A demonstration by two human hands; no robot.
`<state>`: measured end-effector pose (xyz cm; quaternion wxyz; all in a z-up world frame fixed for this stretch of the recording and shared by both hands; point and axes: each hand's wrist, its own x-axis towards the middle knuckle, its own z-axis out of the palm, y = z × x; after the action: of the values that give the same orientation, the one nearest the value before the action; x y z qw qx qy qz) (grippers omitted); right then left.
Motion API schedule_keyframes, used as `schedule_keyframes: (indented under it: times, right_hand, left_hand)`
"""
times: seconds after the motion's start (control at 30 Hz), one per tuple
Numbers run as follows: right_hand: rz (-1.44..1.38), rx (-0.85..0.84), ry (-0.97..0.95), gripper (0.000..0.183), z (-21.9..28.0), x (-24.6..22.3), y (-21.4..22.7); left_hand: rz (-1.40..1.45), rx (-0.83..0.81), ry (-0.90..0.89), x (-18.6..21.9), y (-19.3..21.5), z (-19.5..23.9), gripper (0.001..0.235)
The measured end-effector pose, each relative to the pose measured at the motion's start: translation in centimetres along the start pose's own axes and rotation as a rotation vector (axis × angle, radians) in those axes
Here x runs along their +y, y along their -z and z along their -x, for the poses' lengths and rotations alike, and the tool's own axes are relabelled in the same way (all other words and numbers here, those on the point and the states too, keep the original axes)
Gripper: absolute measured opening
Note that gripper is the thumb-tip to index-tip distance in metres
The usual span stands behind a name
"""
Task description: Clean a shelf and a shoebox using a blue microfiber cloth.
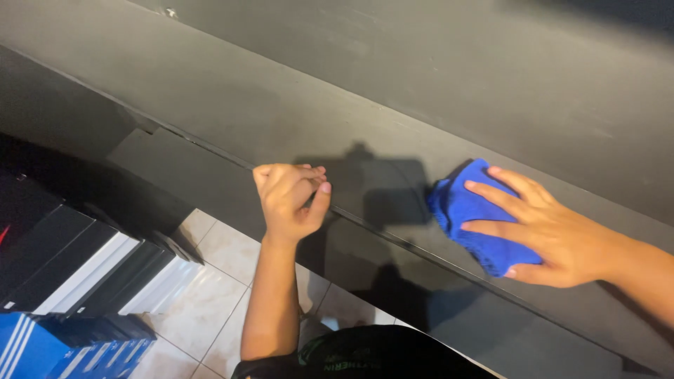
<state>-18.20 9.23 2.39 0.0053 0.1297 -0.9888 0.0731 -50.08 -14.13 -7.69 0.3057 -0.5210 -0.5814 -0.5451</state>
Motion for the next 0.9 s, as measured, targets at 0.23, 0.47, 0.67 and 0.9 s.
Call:
schedule_keyframes:
  times: [0.23, 0.47, 0.67, 0.9]
  right_hand:
    - [-0.112, 0.009, 0.246, 0.063, -15.1, -0.5, 0.1]
    - [-0.118, 0.02, 0.306, 0.065, -32.9, 0.9, -1.6]
    - [-0.156, 0.146, 0.218, 0.061, -37.6, -0.5, -2.0]
    - [-0.14, 0.053, -0.169, 0.062, -27.0, -2.2, -2.3]
  left_hand:
    - [0.002, -0.121, -0.018, -1.6, 1.6, 0.2, 0.014]
    - [0.068, -0.081, -0.122, -10.5, 9.6, -2.8, 0.015]
    - [-0.098, -0.135, -0.017, -23.7, 12.8, -3.4, 0.021]
    - [-0.009, -0.186, -0.088, -29.8, 13.1, -2.2, 0.029]
